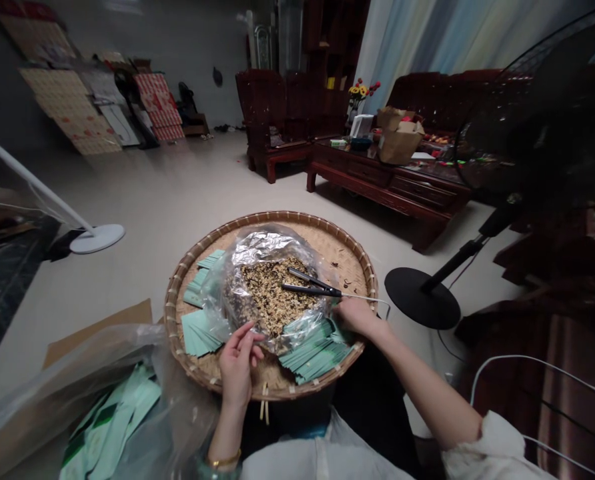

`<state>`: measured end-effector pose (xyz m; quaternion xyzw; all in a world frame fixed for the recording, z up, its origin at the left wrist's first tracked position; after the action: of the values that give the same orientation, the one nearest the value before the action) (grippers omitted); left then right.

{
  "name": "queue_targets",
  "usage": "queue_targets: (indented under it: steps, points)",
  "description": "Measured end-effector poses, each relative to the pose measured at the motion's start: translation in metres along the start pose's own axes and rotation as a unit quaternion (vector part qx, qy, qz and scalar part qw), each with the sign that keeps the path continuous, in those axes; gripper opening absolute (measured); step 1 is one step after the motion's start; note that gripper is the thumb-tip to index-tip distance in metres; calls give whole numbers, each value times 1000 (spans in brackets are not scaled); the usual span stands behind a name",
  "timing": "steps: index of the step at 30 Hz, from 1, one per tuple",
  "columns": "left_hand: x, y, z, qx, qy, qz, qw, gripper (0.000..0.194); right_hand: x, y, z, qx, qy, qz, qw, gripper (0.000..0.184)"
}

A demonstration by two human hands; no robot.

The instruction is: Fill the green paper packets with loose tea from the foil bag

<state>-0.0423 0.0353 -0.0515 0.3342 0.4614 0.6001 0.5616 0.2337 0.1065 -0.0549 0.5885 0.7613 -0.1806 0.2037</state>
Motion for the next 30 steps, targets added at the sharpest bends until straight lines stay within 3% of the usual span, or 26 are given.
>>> queue_targets:
  steps: [2, 4, 8, 10, 12, 15, 18, 20, 22, 25, 30]
  points:
    - [0, 1, -1, 10, -3, 2, 1000, 43, -12, 4, -6, 35, 16, -23, 999, 21]
    - [-1, 2, 0, 32, -11, 7, 999, 41, -27, 8, -19, 154, 69, -74, 983, 16]
    - [-5, 8, 30, 131, -95, 26, 986, 36, -57, 14, -49, 389, 199, -150, 887, 7]
    - [-10, 12, 56, 191, -160, 58, 967, 41, -61, -2, -55, 467, 216, -185, 837, 9]
    - [-14, 16, 77, 253, -198, 97, 942, 51, -56, -29, -53, 545, 189, -215, 788, 13]
    - [-13, 18, 86, 301, -190, 116, 927, 30, -49, -66, -50, 606, 161, -237, 742, 16]
    - [-7, 15, 76, 311, -172, 88, 931, 32, -60, -82, -68, 542, 255, -257, 759, 30]
    - [-5, 15, 69, 321, -161, 77, 930, 33, -75, -95, -86, 419, 332, -288, 795, 45]
    - [-4, 17, 64, 330, -155, 78, 928, 33, -88, -111, -97, 286, 383, -315, 820, 49]
    - [-2, 15, 59, 310, -149, 64, 937, 33, -94, -124, -100, 177, 425, -324, 827, 51]
    - [1, 8, 56, 255, -156, 14, 954, 40, -89, -128, -90, 142, 446, -323, 822, 53]
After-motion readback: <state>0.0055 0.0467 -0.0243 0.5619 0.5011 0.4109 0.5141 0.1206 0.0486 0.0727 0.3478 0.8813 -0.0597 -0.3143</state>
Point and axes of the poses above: each hand's wrist, its own x-axis towards the middle knuckle, its own z-axis out of the palm, y = z × x, the point moved 10 cm from there along x, towards the middle knuckle, and after that the axes turned 12 degrees about -y, right-handed, at the moved point
